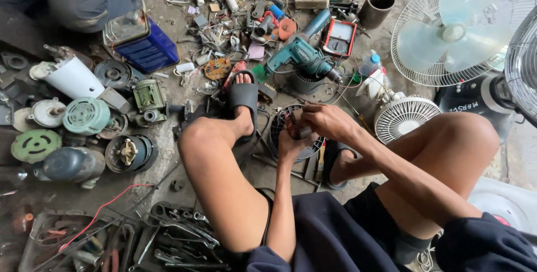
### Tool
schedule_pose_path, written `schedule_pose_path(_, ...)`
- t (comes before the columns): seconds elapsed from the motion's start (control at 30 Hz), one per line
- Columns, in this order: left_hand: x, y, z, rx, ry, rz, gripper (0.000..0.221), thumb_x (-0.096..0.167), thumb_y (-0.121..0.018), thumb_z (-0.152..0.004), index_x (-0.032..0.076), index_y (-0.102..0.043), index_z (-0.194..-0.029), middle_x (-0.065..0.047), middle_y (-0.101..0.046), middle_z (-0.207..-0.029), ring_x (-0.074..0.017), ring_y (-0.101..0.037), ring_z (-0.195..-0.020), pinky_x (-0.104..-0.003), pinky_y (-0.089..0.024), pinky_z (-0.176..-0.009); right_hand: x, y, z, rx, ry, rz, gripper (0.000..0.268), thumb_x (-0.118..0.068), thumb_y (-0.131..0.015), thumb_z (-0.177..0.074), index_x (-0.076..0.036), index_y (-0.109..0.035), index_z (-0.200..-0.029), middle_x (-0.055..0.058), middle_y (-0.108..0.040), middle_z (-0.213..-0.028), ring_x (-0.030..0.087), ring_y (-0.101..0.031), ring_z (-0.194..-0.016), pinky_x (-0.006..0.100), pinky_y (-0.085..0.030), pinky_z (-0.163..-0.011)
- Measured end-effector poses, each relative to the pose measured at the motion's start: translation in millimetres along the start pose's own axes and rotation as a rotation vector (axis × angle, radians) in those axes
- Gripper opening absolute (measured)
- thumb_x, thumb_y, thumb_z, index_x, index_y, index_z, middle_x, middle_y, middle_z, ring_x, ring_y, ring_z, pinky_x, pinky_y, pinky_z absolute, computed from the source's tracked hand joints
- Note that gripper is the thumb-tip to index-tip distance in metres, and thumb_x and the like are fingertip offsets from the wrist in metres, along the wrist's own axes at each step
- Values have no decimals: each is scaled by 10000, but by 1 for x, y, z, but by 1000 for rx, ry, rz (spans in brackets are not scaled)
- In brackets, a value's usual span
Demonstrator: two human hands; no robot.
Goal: A person is manually repairing and arranging the copper windings inside an electric motor stator on a workshop floor.
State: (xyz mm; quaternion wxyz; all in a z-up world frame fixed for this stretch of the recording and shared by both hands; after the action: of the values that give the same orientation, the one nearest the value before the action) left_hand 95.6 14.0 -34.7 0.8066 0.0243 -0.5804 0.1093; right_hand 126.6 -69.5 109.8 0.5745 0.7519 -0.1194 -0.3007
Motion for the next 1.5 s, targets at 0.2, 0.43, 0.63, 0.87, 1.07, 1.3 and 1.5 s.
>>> schedule_pose_path(0.2,-10,-2,-4,4,-24,-34,509,376,-1022,-496,42,-743,-760,-109,-701,-681,-238,-727,-712,-341,-549,-696,-2,2,-1,35,38,-82,81,-57,-658,-863,-91,-674,-935,84,-650,-967,353,-676,-996,439,-592,-786)
schedule_pose_path(0.43,18,5,7,39,-141,9,395,104,-965,-551,75,-575,-606,-65,-550,-527,-135,-586,-567,-277,-476,-596,-53,41,-12,143,210,-108,93,-82,-583,-994,-52,-665,-961,118,-603,-943,357,-633,-955,412,-548,-857)
schedule_pose_path(0.63,32,5,13,9,-21,-17,380,222,-966,-527,76,-621,-586,-53,-564,-525,-152,-614,-547,-309,-508,-602,-4,-4,4,92,143,-124,78,-73,-608,-955,-14,-660,-960,164,-616,-927,417,-660,-987,483,-543,-952)
schedule_pose_path(0.87,38,-1,14,-45,-49,16,349,124,-914,-578,140,-569,-530,15,-521,-483,-60,-540,-539,-236,-486,-600,-12,0,-6,105,189,-142,132,-119,-576,-1001,3,-627,-1004,165,-590,-927,423,-650,-965,518,-515,-985)
schedule_pose_path(1.07,26,6,11,-18,-20,-4,295,78,-918,-549,91,-625,-588,-46,-557,-503,-99,-588,-557,-251,-475,-595,-14,-24,-1,103,191,-39,113,-115,-594,-975,-30,-640,-1034,145,-590,-957,391,-650,-1002,511,-471,-1062)
schedule_pose_path(1.3,6,5,5,-64,46,6,404,225,-1001,-533,22,-735,-760,-115,-697,-660,-201,-704,-711,-310,-528,-740,9,-24,6,-1,95,-136,142,-35,-636,-905,9,-666,-1037,203,-638,-1032,453,-652,-1096,532,-538,-950)
schedule_pose_path(1.5,-24,12,-7,-29,60,-83,364,152,-972,-534,63,-774,-826,-106,-717,-690,-187,-733,-750,-256,-518,-730,-12,-11,-4,52,178,-122,106,-68,-626,-904,-69,-628,-1009,118,-577,-946,381,-633,-981,528,-489,-1003)
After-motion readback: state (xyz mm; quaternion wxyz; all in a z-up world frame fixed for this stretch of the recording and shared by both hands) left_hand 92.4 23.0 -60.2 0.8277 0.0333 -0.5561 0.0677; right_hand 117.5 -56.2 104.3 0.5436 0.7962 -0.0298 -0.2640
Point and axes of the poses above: each hand's wrist, its own z-axis away from the middle knuckle, its own y-axis out of the back of the hand, x = y × z, the point moved 10 cm from there along -z, towards the middle knuckle
